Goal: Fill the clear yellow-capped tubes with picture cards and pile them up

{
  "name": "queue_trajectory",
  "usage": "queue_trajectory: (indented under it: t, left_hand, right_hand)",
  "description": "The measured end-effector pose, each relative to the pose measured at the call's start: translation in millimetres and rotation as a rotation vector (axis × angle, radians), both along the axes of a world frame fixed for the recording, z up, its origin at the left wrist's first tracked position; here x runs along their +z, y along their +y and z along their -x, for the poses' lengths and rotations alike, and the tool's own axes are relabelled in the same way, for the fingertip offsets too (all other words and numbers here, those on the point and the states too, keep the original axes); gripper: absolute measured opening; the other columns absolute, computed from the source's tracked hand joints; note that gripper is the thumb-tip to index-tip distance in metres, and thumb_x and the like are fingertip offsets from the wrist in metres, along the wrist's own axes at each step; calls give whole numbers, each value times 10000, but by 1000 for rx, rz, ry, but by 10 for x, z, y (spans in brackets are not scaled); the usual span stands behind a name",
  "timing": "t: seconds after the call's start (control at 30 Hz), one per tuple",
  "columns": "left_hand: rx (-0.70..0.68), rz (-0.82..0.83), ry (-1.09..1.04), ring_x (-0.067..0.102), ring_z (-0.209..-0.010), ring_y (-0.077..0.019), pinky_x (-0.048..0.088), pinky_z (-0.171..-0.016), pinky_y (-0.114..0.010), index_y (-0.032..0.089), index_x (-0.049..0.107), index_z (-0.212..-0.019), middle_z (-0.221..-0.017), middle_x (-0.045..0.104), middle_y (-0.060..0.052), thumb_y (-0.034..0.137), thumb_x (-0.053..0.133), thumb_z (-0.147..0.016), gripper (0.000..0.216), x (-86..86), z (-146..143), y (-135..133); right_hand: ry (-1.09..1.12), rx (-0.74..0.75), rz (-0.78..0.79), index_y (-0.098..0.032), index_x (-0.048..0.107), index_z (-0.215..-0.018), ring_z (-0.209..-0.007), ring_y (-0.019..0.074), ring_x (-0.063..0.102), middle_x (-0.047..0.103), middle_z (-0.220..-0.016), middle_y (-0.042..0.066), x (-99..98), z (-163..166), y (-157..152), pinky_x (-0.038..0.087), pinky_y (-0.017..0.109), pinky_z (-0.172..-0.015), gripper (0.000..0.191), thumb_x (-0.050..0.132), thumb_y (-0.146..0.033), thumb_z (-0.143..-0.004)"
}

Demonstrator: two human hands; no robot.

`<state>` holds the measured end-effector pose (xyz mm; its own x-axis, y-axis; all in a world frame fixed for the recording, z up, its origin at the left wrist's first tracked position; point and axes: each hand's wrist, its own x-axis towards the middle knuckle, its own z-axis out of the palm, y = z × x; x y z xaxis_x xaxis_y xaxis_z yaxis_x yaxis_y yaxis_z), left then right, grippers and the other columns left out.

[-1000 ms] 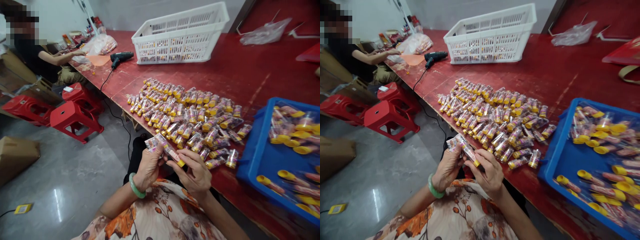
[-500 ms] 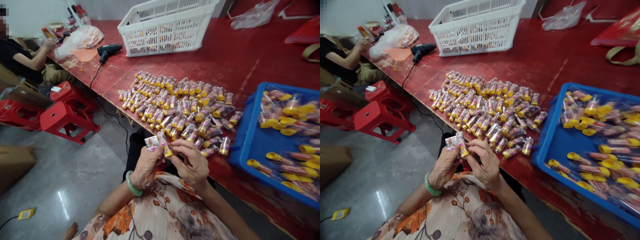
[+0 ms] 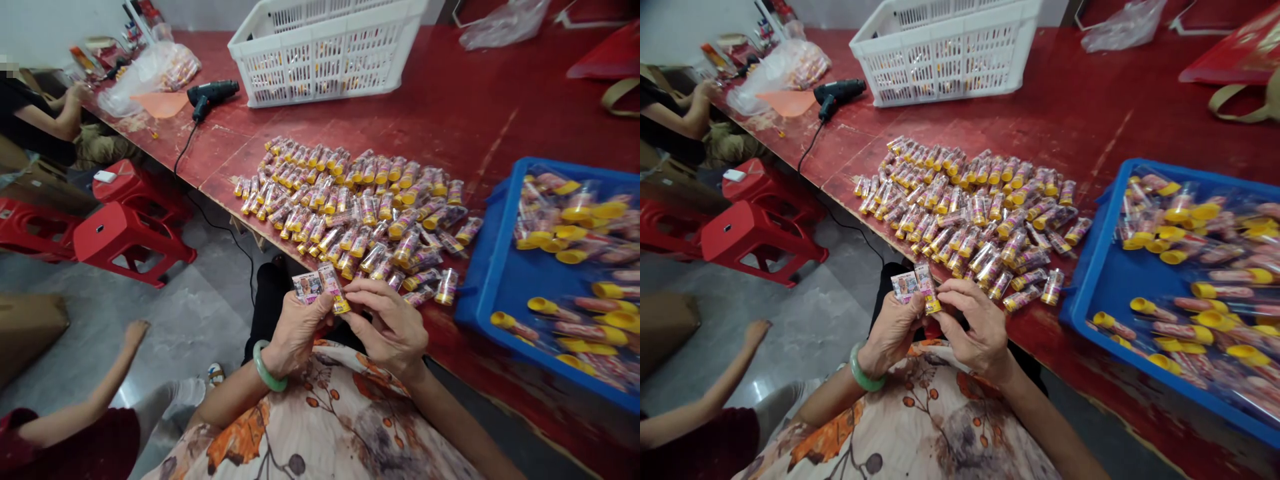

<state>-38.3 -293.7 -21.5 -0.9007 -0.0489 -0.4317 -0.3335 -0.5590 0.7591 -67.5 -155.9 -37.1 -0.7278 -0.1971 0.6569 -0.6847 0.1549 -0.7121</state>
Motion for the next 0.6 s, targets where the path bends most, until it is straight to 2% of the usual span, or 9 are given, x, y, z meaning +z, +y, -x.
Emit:
queue_trajectory:
  t: [0.13, 0.33, 0.6]
  left_hand:
    - [-17, 40, 23, 428, -465, -59, 318, -452, -200, 119, 610, -690, -551, 531, 9, 495, 811, -637, 430, 17, -15, 18]
    - [30, 15, 36, 435, -474, -57, 341, -460, -198, 128, 602, -692, -564, 527, 21, 455, 821, -642, 397, 33, -34, 61]
    - [24, 37, -2, 419, -464, -59, 326, -457, -201, 125, 601, -694, -546, 522, 18, 475, 819, -635, 416, 36, -20, 98]
  right_hand:
    - [54, -37, 21, -185, 648, -1058, -907, 188, 667, 671, -1001, 82, 25, -23, -15, 573, 328, -784, 350, 621, 0, -762]
    - [65, -71, 27, -220, 668, -1029, -875, 179, 679, 685, -992, 65, 15, -51, -20, 587, 307, -729, 331, 623, -9, -778]
    - [59, -64, 18, -195, 660, -1033, -900, 169, 674, 674, -1005, 69, -1, -47, -31, 581, 290, -771, 328, 620, 7, -778]
